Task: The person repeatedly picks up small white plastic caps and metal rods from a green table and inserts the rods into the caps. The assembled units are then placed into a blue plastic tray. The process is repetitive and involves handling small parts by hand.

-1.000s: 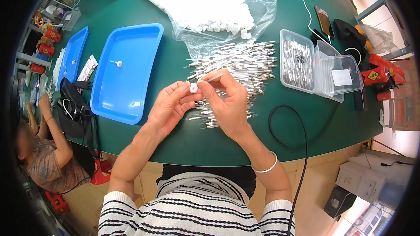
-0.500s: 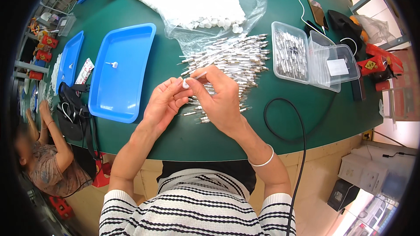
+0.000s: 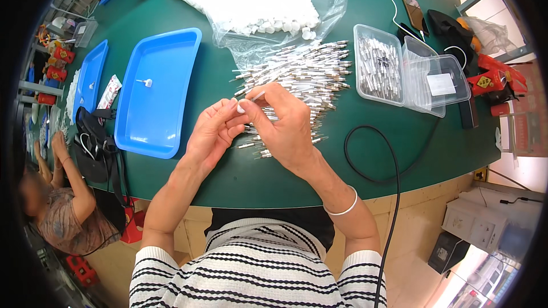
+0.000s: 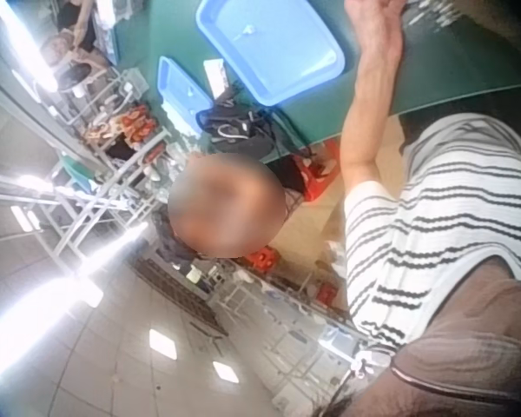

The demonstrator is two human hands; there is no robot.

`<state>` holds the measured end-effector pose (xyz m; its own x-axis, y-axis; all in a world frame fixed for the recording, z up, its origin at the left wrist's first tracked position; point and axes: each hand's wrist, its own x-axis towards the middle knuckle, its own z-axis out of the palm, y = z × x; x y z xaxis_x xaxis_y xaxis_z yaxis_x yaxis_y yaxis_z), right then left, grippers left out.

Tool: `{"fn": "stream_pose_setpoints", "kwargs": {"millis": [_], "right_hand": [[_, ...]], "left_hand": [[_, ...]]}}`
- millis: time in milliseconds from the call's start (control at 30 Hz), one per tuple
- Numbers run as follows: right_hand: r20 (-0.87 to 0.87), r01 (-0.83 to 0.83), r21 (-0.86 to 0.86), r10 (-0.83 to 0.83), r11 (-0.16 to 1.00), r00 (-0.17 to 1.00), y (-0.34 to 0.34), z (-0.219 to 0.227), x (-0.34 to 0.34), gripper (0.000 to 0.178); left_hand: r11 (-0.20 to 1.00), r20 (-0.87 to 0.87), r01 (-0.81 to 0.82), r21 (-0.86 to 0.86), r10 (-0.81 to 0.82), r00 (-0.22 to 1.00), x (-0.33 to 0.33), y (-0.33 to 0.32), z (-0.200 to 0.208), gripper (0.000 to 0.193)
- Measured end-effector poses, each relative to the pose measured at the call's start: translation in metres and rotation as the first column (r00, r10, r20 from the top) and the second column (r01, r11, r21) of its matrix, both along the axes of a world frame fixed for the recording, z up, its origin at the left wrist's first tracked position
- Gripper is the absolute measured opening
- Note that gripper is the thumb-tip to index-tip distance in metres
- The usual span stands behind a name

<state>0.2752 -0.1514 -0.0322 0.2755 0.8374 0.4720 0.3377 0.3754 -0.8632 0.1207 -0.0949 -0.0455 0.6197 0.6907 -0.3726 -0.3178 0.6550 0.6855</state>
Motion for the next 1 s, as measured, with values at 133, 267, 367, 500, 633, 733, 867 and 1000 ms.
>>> {"fn": "stream_pose_setpoints", "kwargs": {"millis": [133,267,367,500,633,733,867,1000], "right_hand": [[0.006,0.004,-0.009,-0.004,1.000,1.000,0.0004,-0.0012,0.0007,0.009],[0.014,0.005,-0.010,-0.005,1.000,1.000,-0.0004,0.0003,0.0005,0.009],[0.022,0.016,-0.005,-0.016,1.000,1.000,-0.0002,-0.0002,-0.0002,0.010],[0.059,0.031,0.005,-0.031,1.000,0.998,-0.0001,-0.0012,-0.0009,0.010],[0.083,0.031,0.023,-0.032,0.999,0.996,0.0009,-0.0020,0.0005,0.010],[0.090,0.022,-0.007,-0.021,1.000,0.996,0.0006,-0.0021,0.0016,0.010],[0.121,0.008,-0.016,-0.006,1.000,0.993,0.0007,-0.0019,0.0023,0.009],[0.170,0.010,-0.022,-0.006,1.000,0.985,0.0000,0.0028,0.0057,0.009]], "left_hand": [[1.000,0.014,0.003,0.019,-0.003,1.000,-0.0002,0.0001,-0.0010,0.016],[1.000,0.006,-0.007,0.021,0.007,1.000,-0.0004,-0.0003,-0.0019,0.016],[1.000,0.003,-0.011,0.022,0.011,1.000,-0.0003,-0.0002,-0.0027,0.016],[0.998,-0.010,-0.021,0.051,0.021,1.000,-0.0004,-0.0005,-0.0048,0.016],[0.998,-0.022,-0.023,0.058,0.025,0.999,0.0005,-0.0001,-0.0032,0.017],[0.996,-0.094,-0.014,0.083,0.022,0.995,0.0020,-0.0003,-0.0016,0.015],[0.986,-0.131,-0.028,0.167,0.050,0.990,0.0018,-0.0021,-0.0008,0.016],[0.974,-0.141,-0.024,0.223,0.057,0.988,0.0040,-0.0014,-0.0010,0.016]]}}
